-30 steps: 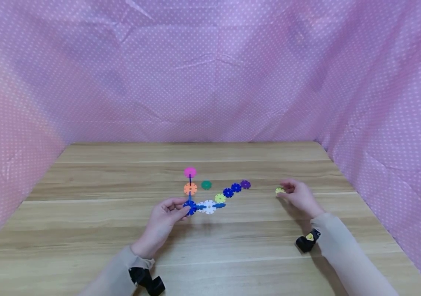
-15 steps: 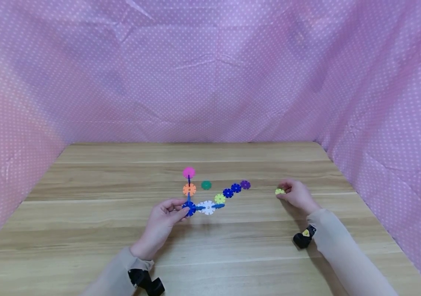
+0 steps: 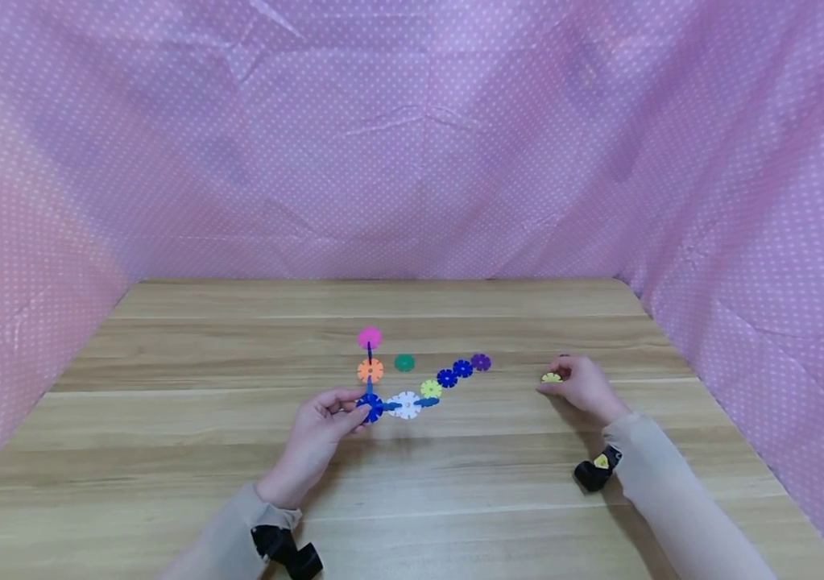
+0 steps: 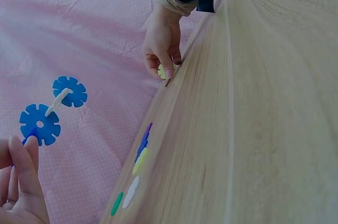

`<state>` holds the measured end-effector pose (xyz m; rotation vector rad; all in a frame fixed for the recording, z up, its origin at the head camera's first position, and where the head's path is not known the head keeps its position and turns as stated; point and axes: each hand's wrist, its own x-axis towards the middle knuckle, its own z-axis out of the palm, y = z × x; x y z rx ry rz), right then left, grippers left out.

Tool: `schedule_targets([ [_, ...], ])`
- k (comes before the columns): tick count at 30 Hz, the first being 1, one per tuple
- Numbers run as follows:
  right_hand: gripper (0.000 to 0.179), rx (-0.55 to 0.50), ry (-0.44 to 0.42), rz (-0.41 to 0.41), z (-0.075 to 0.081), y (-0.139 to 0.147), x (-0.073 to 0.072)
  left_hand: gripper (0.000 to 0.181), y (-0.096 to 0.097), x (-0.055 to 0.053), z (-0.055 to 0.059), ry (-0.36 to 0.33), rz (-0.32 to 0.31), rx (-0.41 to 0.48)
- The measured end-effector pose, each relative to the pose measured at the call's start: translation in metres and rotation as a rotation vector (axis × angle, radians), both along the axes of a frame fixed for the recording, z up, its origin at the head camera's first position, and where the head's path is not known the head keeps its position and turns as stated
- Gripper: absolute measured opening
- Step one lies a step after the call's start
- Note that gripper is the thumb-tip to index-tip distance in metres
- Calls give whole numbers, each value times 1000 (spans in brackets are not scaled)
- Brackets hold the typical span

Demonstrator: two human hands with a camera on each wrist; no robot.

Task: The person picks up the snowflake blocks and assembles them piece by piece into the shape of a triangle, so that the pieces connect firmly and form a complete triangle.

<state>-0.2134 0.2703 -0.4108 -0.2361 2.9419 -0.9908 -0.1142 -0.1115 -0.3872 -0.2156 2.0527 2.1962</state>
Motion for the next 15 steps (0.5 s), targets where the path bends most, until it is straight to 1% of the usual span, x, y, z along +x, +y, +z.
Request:
schedule_targets([
  [5, 19, -23, 9, 18, 1, -5, 6, 27, 1, 0, -1, -5, 3, -5],
  [8, 19, -84, -19, 27, 4, -11, 10, 27, 2, 0, -2, -4, 7, -1],
  [11, 18, -158, -71, 41, 7, -18, 13, 27, 2, 0, -3, -1, 9, 6],
  [15, 22, -257, -121, 58, 11, -29, 19, 27, 3, 0, -3, -2, 11, 10],
])
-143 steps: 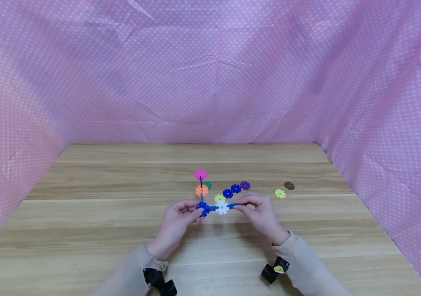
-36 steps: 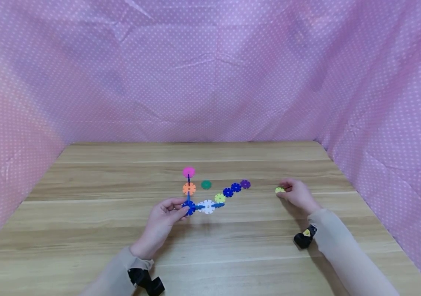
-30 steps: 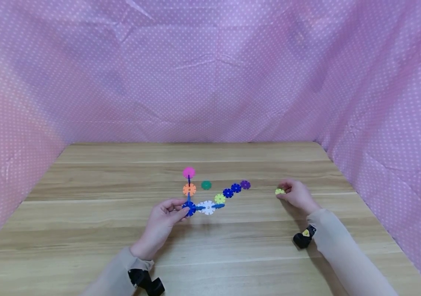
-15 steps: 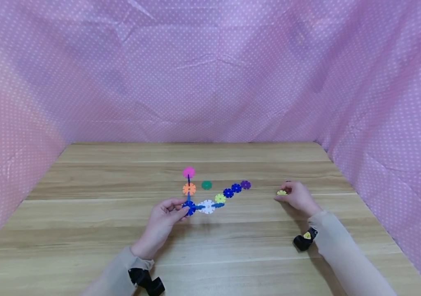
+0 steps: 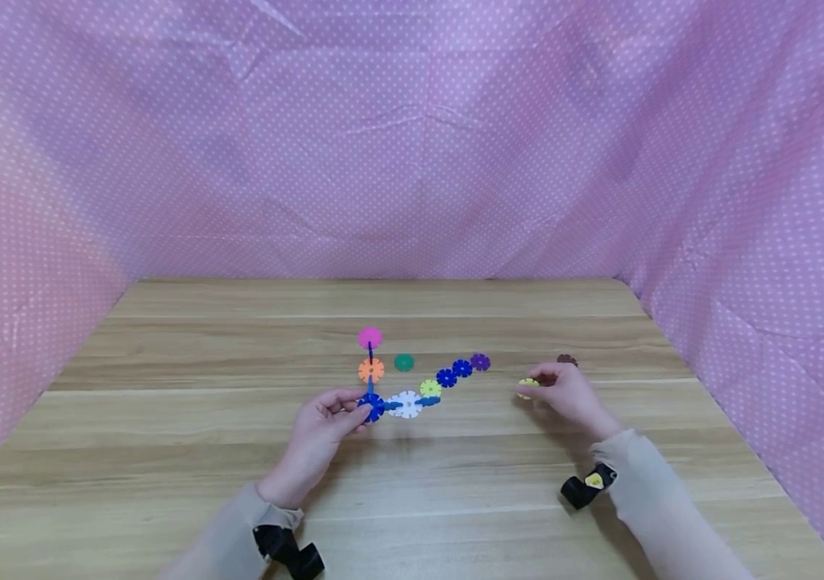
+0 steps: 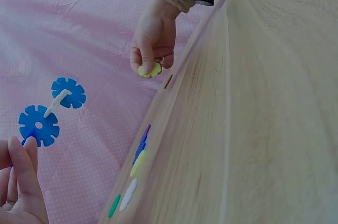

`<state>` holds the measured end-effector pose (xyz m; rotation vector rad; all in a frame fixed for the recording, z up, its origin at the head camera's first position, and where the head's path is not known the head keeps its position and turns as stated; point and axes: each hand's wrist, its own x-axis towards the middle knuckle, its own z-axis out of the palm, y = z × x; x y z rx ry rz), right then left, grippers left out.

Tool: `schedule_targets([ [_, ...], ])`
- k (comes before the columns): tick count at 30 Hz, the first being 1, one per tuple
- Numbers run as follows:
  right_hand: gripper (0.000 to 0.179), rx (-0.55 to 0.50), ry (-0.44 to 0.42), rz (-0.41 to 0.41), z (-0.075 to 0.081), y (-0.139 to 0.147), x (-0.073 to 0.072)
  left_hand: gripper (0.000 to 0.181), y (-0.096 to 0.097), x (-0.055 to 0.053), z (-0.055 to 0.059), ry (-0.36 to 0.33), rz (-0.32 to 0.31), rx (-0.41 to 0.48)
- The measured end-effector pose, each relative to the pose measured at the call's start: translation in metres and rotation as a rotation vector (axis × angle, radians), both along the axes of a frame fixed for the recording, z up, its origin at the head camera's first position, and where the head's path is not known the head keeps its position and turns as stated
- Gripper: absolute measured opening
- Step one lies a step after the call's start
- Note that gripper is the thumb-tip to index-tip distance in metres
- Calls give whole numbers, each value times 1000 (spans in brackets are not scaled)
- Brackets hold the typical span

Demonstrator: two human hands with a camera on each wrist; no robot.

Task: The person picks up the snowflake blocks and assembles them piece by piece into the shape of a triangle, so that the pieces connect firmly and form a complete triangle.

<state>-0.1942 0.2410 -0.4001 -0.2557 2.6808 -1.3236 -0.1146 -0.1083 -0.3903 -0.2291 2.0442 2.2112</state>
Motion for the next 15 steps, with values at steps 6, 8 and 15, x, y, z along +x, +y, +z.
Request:
schedule_targets([
  [6, 22, -118, -45, 34, 3, -17, 11, 28, 1, 0, 0, 6, -3, 2],
  [8, 22, -126, -57, 52, 4, -22, 14, 28, 1, 0, 0, 7, -2, 6],
  [15, 24, -151, -81, 89, 8, -39, 24, 29, 4, 0, 0, 6, 7, 20],
])
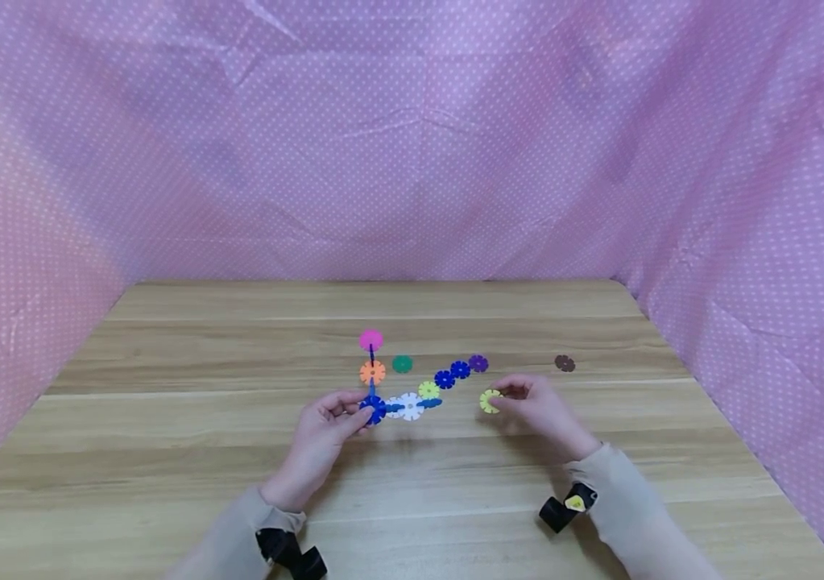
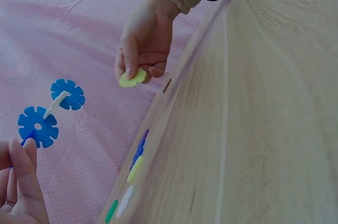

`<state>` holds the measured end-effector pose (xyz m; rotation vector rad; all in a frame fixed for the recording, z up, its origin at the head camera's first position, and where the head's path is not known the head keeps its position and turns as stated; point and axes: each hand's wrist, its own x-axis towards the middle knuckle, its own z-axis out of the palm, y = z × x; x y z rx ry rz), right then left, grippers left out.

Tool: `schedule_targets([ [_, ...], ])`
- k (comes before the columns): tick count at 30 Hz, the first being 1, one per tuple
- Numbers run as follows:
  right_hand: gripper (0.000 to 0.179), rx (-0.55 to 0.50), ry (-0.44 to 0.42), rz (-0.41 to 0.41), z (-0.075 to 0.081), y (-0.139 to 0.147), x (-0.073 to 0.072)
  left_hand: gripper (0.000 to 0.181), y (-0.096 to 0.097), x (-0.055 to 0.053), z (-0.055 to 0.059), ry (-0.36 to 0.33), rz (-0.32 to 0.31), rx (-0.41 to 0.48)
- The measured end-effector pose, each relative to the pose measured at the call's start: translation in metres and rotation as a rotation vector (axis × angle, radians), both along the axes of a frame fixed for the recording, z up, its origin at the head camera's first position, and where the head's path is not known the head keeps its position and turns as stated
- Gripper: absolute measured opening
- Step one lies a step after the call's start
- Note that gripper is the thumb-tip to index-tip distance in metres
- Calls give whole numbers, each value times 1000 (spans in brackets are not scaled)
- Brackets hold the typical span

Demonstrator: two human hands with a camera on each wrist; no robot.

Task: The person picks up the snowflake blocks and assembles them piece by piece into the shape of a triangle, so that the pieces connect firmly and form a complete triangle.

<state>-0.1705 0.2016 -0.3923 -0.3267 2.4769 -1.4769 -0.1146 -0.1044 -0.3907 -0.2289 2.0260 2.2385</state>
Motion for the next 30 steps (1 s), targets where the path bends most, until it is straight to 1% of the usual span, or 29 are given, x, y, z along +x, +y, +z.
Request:
schedule_targets([
  [4, 25, -45, -21, 30, 2, -11, 2, 28, 1, 0, 0, -2, 4, 0],
  [8, 25, -142, -72, 72, 4, -23, 4, 26, 2, 0, 0, 4, 3, -2],
  [12, 15, -269, -149, 84, 4, -31, 5, 26, 3, 0, 0, 16, -1, -9],
  [14, 9, -312, -174, 88, 4, -34, 5, 26, 3, 0, 0, 16, -1, -11],
  [16, 8, -345, -194, 98, 5, -37, 6, 26, 3, -1, 0, 16, -1, -14],
  [19, 8, -346, -206, 92, 8, -40, 8, 26, 2, -1, 0, 15, 0, -14],
  [22, 9, -327, -219, 63, 10, -43, 10, 26, 2, -1, 0, 19, -2, -13],
  [26, 16, -302, -212, 47, 12, -46, 12, 26, 3, -1, -1, 20, -5, -14],
  [30, 20, -317, -198, 52, 13, -48, 14, 26, 2, 0, -1, 18, -4, -14],
])
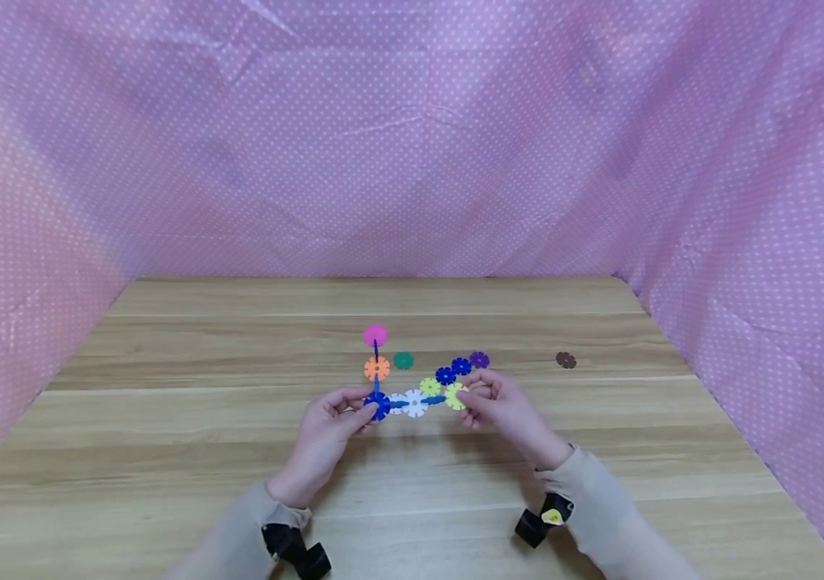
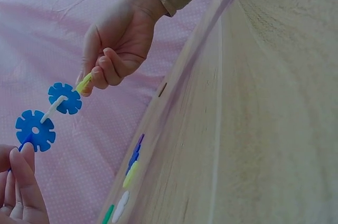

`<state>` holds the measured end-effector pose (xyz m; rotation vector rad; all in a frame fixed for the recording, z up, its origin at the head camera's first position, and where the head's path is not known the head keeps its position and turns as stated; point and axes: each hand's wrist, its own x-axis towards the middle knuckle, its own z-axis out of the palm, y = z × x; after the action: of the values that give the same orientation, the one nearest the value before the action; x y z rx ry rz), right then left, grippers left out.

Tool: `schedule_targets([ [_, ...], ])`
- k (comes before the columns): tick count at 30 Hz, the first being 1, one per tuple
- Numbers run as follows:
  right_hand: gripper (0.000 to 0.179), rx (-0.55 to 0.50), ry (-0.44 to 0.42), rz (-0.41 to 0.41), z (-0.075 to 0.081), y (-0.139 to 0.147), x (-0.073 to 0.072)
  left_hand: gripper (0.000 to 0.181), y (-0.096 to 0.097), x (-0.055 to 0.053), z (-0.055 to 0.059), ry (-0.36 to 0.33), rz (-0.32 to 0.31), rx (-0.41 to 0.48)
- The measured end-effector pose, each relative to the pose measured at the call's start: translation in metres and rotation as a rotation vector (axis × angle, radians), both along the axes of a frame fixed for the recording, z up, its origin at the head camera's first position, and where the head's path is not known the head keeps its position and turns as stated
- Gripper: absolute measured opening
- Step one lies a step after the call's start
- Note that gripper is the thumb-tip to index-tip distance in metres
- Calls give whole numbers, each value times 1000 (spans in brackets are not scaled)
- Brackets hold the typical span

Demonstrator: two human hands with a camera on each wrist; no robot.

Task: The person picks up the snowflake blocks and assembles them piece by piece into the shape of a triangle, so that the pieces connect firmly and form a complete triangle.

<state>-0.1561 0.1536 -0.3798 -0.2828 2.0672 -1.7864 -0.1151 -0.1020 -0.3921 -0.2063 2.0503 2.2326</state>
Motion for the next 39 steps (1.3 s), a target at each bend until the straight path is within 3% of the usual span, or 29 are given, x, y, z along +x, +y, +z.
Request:
schedule_targets([
  [7, 17, -50, -4, -14, -1, 0, 3, 26, 1, 2, 1, 13, -3, 6],
  [17, 33, -72, 2, -29, -4, -2, 5, 27, 5, 2, -2, 12, 8, 23],
  [24, 25, -56, 50, -91, -9, -5, 8, 25, 6, 2, -3, 4, -2, 17],
  [39, 19, -13, 53, -122, -25, -11, 15, 24, 8, -1, -13, -44, 64, 62],
])
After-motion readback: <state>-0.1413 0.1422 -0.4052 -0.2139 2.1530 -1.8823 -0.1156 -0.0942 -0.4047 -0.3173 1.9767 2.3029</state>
